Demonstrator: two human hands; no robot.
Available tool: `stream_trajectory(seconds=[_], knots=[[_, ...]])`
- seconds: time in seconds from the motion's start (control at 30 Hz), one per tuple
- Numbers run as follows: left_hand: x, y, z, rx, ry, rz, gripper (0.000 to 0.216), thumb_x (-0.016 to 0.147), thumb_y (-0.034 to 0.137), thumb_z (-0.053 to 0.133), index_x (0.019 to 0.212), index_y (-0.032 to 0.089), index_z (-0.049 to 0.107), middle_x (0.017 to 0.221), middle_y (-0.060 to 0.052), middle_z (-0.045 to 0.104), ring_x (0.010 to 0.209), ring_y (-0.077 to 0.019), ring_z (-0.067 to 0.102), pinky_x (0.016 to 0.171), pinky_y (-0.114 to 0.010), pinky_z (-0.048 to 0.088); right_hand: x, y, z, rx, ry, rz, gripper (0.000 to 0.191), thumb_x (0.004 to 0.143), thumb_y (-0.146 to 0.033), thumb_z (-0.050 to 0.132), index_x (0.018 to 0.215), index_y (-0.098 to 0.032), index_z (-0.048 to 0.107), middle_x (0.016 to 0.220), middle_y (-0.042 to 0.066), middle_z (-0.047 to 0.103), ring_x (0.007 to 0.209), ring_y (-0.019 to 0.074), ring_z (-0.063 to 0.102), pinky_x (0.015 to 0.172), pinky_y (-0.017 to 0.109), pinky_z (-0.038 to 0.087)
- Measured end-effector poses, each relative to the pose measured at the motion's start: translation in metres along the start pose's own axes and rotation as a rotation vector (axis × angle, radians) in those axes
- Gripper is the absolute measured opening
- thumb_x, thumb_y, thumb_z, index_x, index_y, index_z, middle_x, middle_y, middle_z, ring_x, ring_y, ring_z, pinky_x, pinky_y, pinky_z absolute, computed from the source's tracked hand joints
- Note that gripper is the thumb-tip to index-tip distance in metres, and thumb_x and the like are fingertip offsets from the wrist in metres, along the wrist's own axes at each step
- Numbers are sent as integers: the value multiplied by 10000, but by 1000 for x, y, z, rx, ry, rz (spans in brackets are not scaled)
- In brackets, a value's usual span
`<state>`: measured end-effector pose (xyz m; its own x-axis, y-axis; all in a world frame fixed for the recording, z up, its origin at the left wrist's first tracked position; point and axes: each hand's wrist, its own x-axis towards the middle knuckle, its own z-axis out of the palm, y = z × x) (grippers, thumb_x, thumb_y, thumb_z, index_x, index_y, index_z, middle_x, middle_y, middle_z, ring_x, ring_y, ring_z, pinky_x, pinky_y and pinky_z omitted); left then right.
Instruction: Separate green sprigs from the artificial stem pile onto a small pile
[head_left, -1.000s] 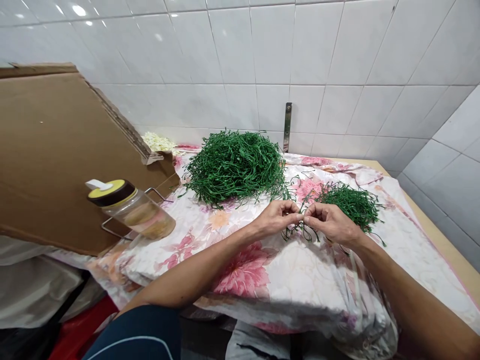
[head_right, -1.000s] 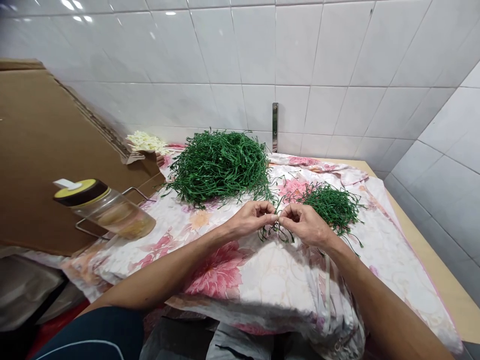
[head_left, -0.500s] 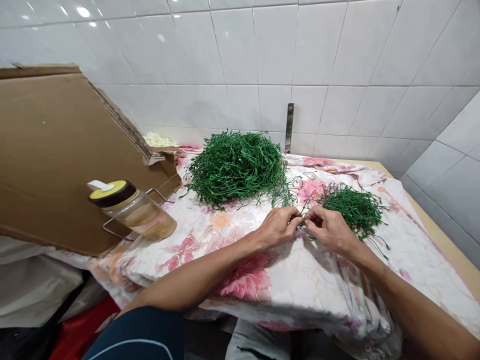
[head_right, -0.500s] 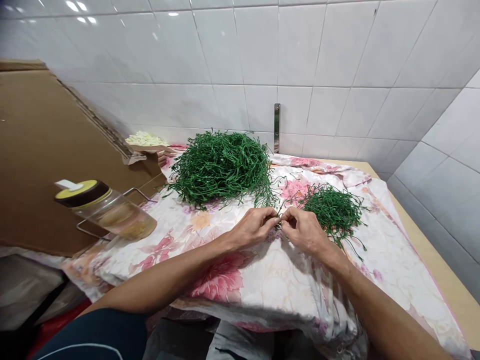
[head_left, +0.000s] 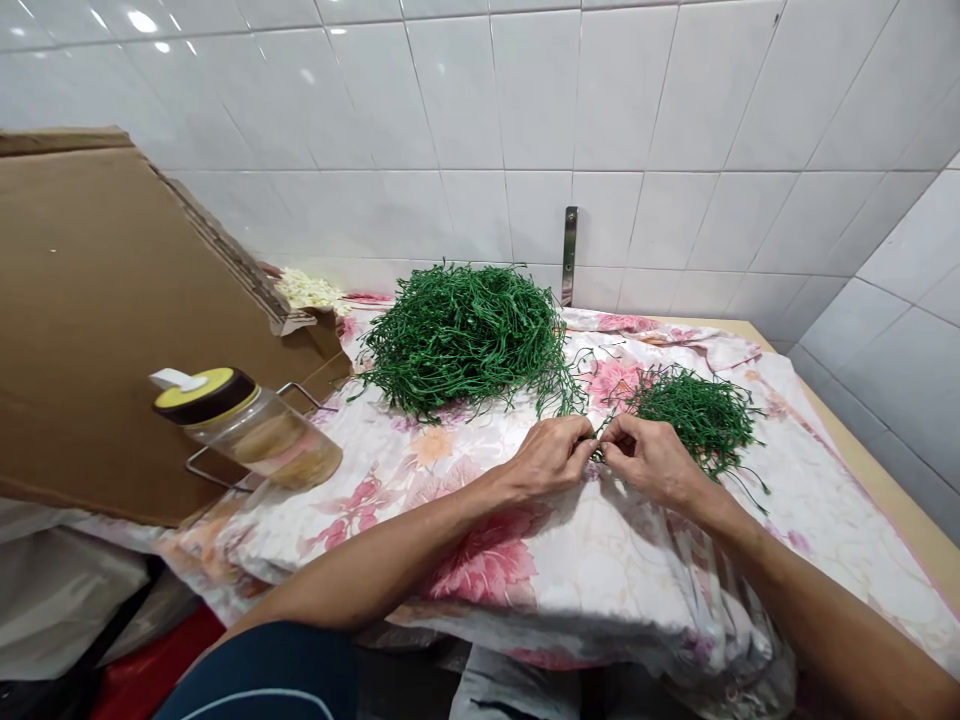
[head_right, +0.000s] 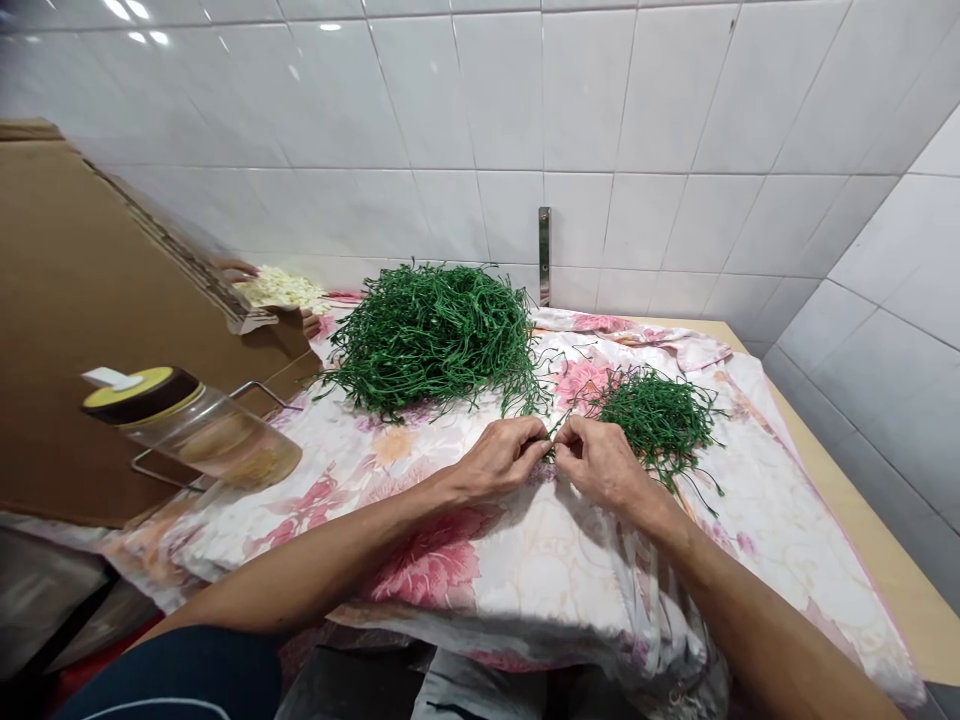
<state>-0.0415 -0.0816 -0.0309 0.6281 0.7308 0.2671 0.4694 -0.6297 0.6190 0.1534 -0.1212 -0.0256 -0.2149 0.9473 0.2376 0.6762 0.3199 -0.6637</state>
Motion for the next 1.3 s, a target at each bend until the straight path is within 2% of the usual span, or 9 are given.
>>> stream_trajectory(seconds=[0.2, 0.3, 0.5, 0.73, 0.83, 0.93, 1.13, 1.2, 1.3], knots=[[4, 2, -1, -12, 0, -61, 189, 876, 218, 489, 693, 177, 474, 629, 33, 437, 619, -120, 390, 605, -281, 251, -1, -2, 14, -334, 114, -223, 77, 874, -154, 511, 838, -184, 571, 779, 54, 631, 721, 186, 568, 694, 295, 407], [5, 6, -6, -57, 35, -99, 217, 862, 212, 498, 658, 177, 436, 595, 46, 380, 593, -108, 354, 584, -277, 224, 1, -5, 18, -435, 170, -257, 86, 891, -151, 490, 860, -179, 566, 806, 78, 635, 757, 207, 581, 711, 306, 411], [3, 11, -8, -322, 21, -113, 255, 897, 323, 528, 697, 166, 501, 618, 46, 386, 594, -97, 347, 562, -261, 227, 6, 3, -19, -255, 428, 51, 58, 820, -207, 573, 763, -203, 565, 653, 9, 612, 557, 151, 536, 588, 273, 396], [15, -9, -9, -559, 123, -228, 392, 852, 491, 602, 673, 165, 479, 616, 53, 360, 574, -80, 317, 546, -248, 227, 14, 14, -51, 43, 631, 256, 175, 813, -364, 670, 829, -191, 651, 628, 3, 653, 489, 147, 591, 518, 260, 453], [16, -13, -8, -563, 160, -242, 385, 835, 473, 617, 653, 162, 481, 615, 49, 387, 580, -79, 343, 554, -243, 248, 16, 19, -59, 181, 740, 292, 175, 812, -348, 668, 877, -191, 627, 603, -16, 631, 429, 142, 585, 446, 244, 435], [16, -12, -6, -574, 172, -247, 365, 828, 455, 621, 652, 161, 497, 611, 42, 430, 582, -82, 367, 556, -238, 266, 16, 28, -67, 97, 837, 256, 178, 833, -357, 659, 898, -195, 625, 657, -8, 642, 453, 142, 598, 460, 249, 446], [14, -6, -5, -596, 138, -265, 370, 827, 472, 636, 663, 150, 555, 623, 18, 530, 552, -79, 395, 539, -231, 286, 13, 28, -58, -274, 744, -6, 166, 858, -303, 660, 959, -173, 686, 934, 98, 714, 674, 190, 639, 719, 353, 525], [13, -4, -6, -613, 119, -250, 386, 824, 486, 648, 659, 147, 562, 622, 15, 531, 558, -83, 415, 542, -229, 300, 10, 16, -45, -207, 599, -85, 173, 912, -320, 622, 970, -182, 708, 967, 97, 724, 679, 184, 634, 691, 334, 516], [12, -3, -5, -646, 106, -216, 398, 824, 493, 663, 656, 147, 557, 603, 27, 489, 560, -83, 400, 546, -226, 311, 6, -1, -22, -63, 273, -141, 185, 938, -335, 619, 1002, -199, 728, 938, 68, 738, 661, 167, 622, 645, 298, 494]])
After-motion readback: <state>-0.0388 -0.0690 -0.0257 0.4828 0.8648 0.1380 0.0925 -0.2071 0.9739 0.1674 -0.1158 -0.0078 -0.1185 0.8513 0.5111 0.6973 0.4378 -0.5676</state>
